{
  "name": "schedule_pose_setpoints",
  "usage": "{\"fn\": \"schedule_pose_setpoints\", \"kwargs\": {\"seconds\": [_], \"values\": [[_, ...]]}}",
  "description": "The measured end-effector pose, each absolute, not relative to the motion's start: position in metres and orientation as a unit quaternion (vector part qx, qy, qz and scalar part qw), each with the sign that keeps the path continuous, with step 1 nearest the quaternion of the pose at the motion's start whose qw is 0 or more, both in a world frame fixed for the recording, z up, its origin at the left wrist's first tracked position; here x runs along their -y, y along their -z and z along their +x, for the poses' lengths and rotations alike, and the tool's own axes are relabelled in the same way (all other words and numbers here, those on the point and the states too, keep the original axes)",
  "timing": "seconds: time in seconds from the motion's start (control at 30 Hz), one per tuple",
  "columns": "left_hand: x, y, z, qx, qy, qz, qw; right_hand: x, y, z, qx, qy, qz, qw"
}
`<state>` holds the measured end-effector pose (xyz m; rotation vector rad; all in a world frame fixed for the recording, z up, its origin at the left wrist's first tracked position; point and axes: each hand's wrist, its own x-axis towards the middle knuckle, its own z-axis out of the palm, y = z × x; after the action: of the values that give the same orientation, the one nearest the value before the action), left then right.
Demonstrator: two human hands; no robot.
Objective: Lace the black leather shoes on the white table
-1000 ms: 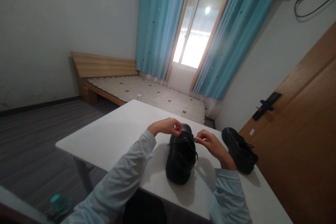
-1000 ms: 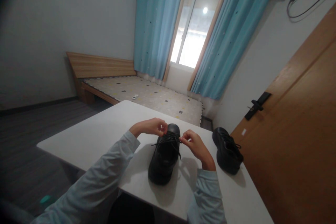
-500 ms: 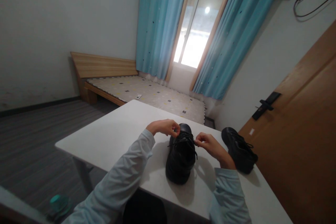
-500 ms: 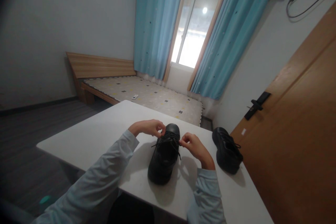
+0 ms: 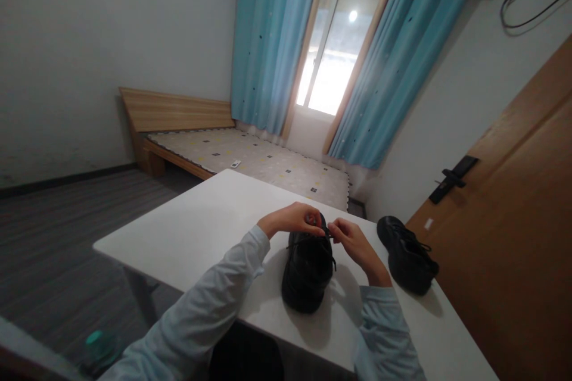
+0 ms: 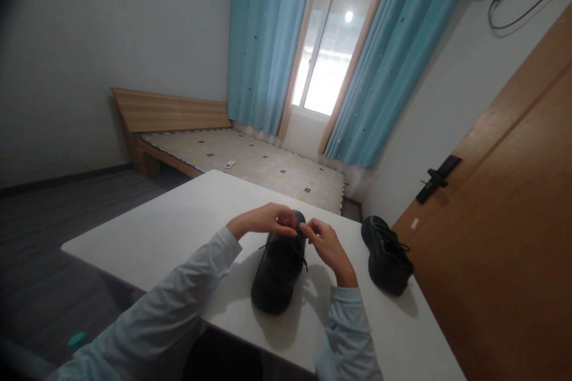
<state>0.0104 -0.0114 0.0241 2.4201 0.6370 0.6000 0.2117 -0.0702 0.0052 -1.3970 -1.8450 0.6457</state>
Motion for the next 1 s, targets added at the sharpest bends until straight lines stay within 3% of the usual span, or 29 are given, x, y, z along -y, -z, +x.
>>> {"fn": "schedule_pose_setpoints", "kwargs": {"seconds": [0.3,0.6,0.83,1.0], "values": [[0.01,-0.02,0.015,-0.26,-0.24,0.901,0.251,0.067,0.0,0.202,0.711,-0.227,-0.524,0.409],[0.008,-0.022,0.005,-0.301,-0.197,0.862,0.357,0.071,-0.005,0.206,0.701,-0.213,-0.529,0.428],[0.002,-0.023,-0.004,-0.285,-0.166,0.914,0.235,0.068,0.003,0.213,0.692,-0.216,-0.548,0.417],[-0.003,-0.021,-0.008,-0.279,-0.142,0.921,0.23,0.067,0.007,0.218,0.677,-0.263,-0.546,0.418]]}}
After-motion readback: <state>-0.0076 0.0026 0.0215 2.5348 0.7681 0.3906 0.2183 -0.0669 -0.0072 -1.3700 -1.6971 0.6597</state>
